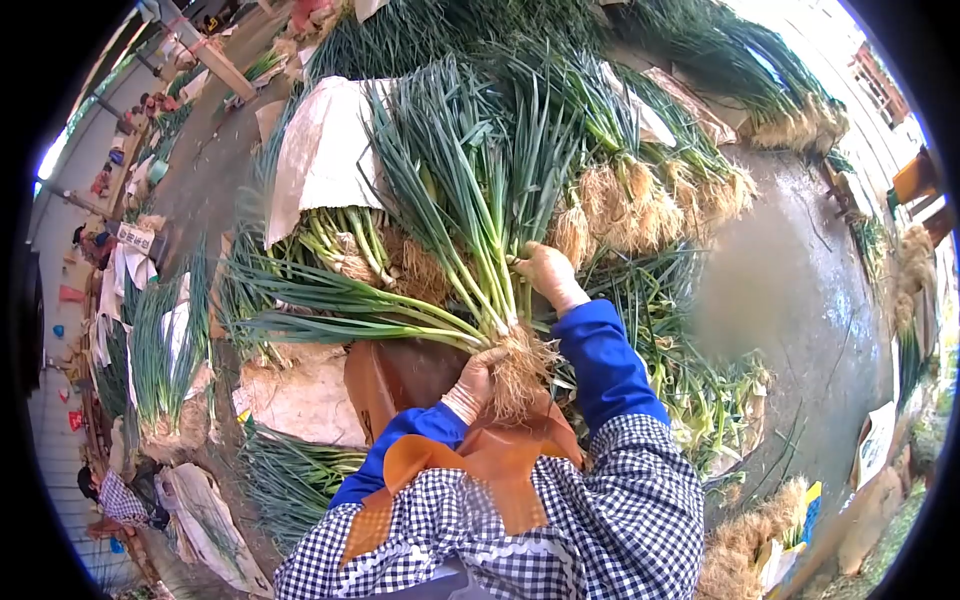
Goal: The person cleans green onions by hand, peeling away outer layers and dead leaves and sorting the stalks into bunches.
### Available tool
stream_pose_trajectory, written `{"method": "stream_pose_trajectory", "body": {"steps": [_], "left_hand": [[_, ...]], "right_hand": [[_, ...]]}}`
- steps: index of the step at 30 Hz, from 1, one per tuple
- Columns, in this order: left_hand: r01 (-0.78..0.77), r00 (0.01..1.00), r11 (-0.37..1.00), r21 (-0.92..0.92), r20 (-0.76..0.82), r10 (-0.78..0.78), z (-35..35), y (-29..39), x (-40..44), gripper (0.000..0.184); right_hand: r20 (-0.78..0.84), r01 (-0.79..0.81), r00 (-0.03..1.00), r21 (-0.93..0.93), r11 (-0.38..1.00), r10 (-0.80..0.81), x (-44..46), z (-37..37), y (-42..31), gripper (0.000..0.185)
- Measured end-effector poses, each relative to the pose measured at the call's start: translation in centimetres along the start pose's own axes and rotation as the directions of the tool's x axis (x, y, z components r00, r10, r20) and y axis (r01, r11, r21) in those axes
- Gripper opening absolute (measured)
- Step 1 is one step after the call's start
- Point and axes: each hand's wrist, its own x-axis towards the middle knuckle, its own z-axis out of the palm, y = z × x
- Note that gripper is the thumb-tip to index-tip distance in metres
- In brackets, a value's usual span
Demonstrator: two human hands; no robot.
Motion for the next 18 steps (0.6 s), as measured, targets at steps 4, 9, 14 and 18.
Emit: {"method": "stream_pose_trajectory", "body": {"steps": [4,9,14,18], "left_hand": [[-0.101,0.993,0.986,-0.129,0.048,0.108,0.6,0.5,-0.5,0.033],[-0.081,0.997,0.986,-0.149,-0.013,0.08,2.5,1.4,-1.8,0.033],[-0.21,0.977,0.973,-0.092,0.003,0.211,2.5,1.4,-1.4,0.034],[-0.101,0.989,0.992,-0.074,0.105,0.109,1.3,1.6,-1.7,0.035]], "right_hand": [[0.186,0.224,0.905,0.555,0.801,-0.382,-6.7,0.1,-0.5,0.024],[0.808,-0.161,0.587,0.171,0.972,-0.045,-15.0,-4.7,6.2,0.019],[0.45,-0.195,0.885,0.121,0.973,0.121,-9.4,1.5,11.6,0.049],[0.389,-0.428,0.903,0.85,0.308,0.181,-2.4,2.1,4.1,0.052]]}}
